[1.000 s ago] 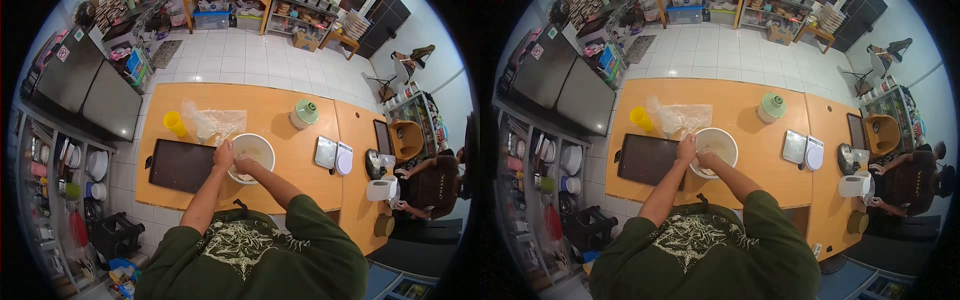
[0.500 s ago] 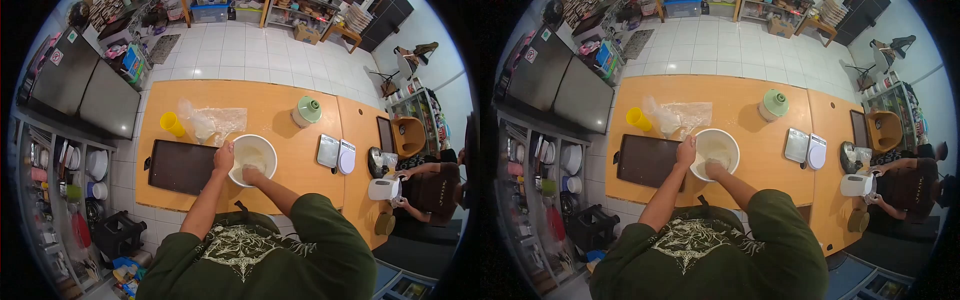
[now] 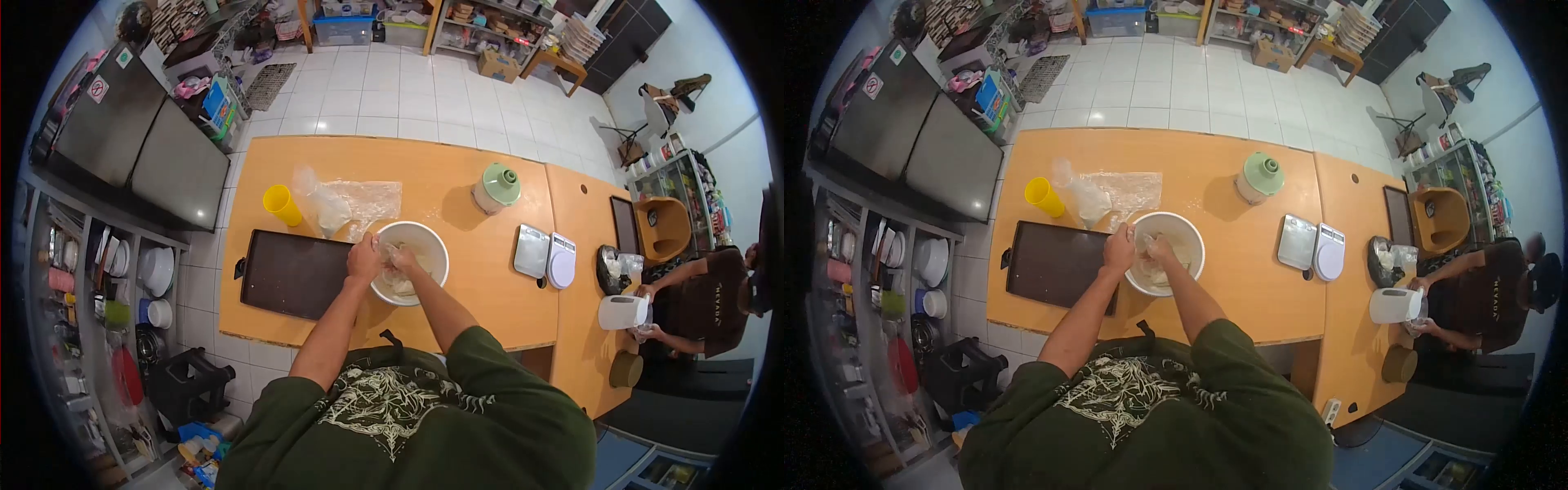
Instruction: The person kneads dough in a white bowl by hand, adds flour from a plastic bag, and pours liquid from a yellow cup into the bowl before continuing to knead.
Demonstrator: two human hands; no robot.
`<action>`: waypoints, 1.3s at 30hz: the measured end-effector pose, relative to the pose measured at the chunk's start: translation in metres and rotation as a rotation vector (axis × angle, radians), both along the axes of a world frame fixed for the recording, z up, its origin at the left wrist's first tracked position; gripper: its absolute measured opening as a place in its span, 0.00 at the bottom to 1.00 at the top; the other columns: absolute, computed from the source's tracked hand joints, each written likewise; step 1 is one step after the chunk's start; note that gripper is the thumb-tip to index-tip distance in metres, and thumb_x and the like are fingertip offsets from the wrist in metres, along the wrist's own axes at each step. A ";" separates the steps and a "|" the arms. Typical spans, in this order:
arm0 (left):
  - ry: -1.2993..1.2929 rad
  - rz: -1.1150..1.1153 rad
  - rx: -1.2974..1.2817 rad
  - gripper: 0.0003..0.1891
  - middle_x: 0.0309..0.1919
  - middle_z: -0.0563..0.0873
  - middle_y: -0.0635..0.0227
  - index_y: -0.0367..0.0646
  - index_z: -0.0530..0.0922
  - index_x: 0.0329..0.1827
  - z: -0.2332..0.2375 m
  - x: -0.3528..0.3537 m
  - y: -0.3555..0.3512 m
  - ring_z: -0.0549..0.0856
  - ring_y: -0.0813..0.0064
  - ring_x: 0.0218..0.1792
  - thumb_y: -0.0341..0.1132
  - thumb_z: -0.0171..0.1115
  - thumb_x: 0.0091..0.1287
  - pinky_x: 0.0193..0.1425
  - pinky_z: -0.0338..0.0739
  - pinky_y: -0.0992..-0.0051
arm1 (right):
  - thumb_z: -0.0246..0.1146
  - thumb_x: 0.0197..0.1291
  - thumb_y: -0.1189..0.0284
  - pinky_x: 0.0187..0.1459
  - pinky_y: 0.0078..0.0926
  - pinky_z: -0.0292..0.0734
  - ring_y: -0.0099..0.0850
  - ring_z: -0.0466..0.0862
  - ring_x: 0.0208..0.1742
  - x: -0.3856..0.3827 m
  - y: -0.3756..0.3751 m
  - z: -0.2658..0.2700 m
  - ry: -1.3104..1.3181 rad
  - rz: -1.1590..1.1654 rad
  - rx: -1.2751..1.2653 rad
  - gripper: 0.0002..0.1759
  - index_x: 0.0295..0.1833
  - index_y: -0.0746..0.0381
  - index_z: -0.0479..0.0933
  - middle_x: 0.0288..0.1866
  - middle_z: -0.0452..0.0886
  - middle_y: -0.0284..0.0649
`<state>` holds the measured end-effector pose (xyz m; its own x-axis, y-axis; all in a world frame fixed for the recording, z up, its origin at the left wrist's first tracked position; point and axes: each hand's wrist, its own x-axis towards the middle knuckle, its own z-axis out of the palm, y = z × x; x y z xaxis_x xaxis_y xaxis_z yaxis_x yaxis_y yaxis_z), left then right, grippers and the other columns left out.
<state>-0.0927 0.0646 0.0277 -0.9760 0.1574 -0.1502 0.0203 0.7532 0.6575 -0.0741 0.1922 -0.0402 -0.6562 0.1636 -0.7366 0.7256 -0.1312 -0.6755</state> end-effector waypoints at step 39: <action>-0.027 0.005 0.012 0.17 0.35 0.84 0.43 0.42 0.72 0.43 0.003 -0.002 -0.003 0.81 0.36 0.41 0.48 0.46 0.76 0.43 0.73 0.45 | 0.60 0.59 0.70 0.47 0.48 0.78 0.54 0.84 0.44 0.020 -0.037 -0.020 0.342 0.435 0.908 0.13 0.41 0.70 0.75 0.43 0.81 0.61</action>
<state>-0.0943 0.0620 0.0302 -0.9725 0.1543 -0.1747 -0.0016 0.7452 0.6669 -0.0536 0.1552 -0.0600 -0.9394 0.2615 -0.2216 0.3423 0.7495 -0.5666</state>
